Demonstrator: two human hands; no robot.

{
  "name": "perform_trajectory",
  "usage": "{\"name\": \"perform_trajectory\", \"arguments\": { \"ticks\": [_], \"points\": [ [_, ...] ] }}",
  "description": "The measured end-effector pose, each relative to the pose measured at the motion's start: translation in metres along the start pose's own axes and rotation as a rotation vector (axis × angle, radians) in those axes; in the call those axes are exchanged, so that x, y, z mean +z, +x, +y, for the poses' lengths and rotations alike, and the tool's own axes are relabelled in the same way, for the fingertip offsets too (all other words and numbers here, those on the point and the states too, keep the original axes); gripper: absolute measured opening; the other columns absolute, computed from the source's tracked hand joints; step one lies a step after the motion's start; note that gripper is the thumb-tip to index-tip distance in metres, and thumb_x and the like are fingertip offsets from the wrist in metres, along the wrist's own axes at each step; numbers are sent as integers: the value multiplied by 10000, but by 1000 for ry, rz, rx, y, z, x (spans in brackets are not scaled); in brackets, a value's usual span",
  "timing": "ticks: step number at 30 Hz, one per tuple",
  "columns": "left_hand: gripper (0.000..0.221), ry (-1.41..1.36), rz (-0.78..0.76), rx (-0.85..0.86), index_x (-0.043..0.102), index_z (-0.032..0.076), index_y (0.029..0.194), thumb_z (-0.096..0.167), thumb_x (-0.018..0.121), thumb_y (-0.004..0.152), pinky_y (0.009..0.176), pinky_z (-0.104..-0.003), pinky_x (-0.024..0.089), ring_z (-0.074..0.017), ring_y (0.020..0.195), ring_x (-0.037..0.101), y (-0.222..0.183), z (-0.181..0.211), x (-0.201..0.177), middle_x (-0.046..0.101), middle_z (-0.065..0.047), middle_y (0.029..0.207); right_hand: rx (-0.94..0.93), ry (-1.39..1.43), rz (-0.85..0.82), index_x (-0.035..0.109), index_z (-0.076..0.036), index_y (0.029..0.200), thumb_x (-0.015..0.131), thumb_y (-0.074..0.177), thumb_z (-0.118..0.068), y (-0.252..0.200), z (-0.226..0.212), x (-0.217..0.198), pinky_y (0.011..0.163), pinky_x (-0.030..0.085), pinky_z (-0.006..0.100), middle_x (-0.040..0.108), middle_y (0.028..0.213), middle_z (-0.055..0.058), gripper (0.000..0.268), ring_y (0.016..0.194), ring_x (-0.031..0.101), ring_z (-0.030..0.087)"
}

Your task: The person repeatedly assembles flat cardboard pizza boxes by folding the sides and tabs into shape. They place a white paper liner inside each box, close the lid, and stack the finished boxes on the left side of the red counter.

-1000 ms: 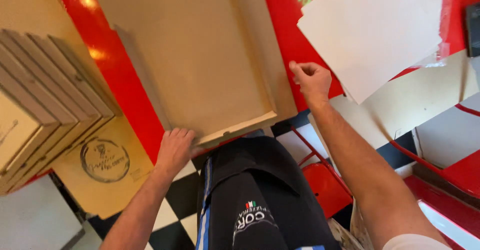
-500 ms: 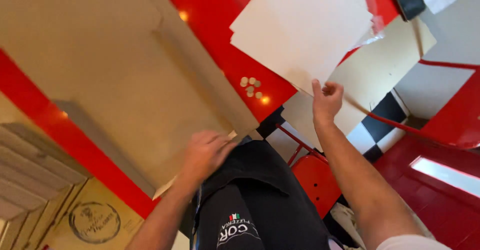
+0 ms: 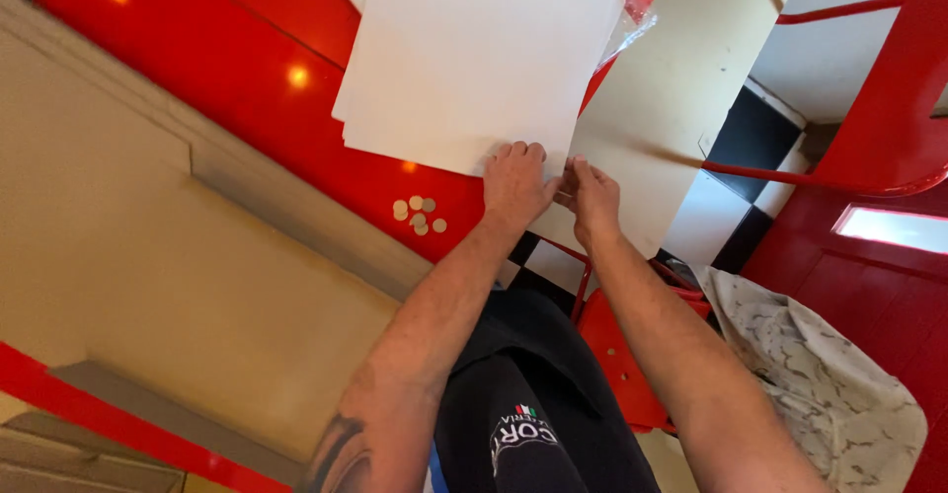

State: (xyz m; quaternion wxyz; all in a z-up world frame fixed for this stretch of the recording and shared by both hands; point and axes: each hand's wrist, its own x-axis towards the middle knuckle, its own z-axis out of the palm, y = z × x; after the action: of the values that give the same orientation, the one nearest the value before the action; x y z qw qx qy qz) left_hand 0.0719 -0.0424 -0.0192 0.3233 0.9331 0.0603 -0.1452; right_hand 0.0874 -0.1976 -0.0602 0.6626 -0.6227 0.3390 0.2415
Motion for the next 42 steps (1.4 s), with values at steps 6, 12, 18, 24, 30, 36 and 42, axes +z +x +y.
{"name": "perform_trajectory", "arguments": {
  "ticks": [6,12,18,24,30,36,42],
  "points": [
    [378,71,6,-129,721,126,1012,449,800,834,938,-506,435,-285,1122,591,9,14,9,677,-69,1093,31,150,-122,725,-49,1087,675,979,-247,11,17,-13,743,587,379,699,876,42,231,774,672,169],
    [308,-78,-49,-181,788,150,928,389,846,741,958,-488,434,-257,1048,624,15,3,4,728,-44,987,118,256,-149,719,-64,1009,746,945,-214,11,13,-11,775,625,415,697,838,41,165,758,683,179],
    [382,-117,3,-138,792,126,894,422,893,675,885,-458,483,-249,925,677,9,3,-8,760,-30,872,154,347,-228,677,-89,977,722,985,-225,8,12,-10,808,628,399,686,867,2,144,787,684,143],
    [439,-142,-80,-160,801,130,958,481,877,706,881,-442,482,-225,873,706,14,1,-7,775,-31,868,154,364,-252,660,-99,978,735,1000,-239,19,23,-16,808,626,402,669,858,-1,161,808,679,146],
    [415,-128,-64,-170,827,136,914,500,867,719,810,-421,514,-246,823,709,15,1,-9,771,-40,781,153,294,-240,675,-85,1019,728,976,-250,10,12,-12,870,631,406,704,920,8,179,871,704,150],
    [317,-159,-127,-200,834,170,921,447,822,767,832,-418,513,-231,749,723,19,0,-11,775,-35,751,125,284,-253,699,-67,1056,718,998,-237,17,19,-16,864,627,421,701,928,14,181,865,683,155],
    [176,-163,-5,-136,845,163,908,270,763,795,805,-441,537,-291,784,716,22,-15,8,774,-69,803,127,280,-243,702,-49,1087,663,989,-242,6,7,-7,851,626,393,751,996,43,219,908,727,164]
  ]
}}
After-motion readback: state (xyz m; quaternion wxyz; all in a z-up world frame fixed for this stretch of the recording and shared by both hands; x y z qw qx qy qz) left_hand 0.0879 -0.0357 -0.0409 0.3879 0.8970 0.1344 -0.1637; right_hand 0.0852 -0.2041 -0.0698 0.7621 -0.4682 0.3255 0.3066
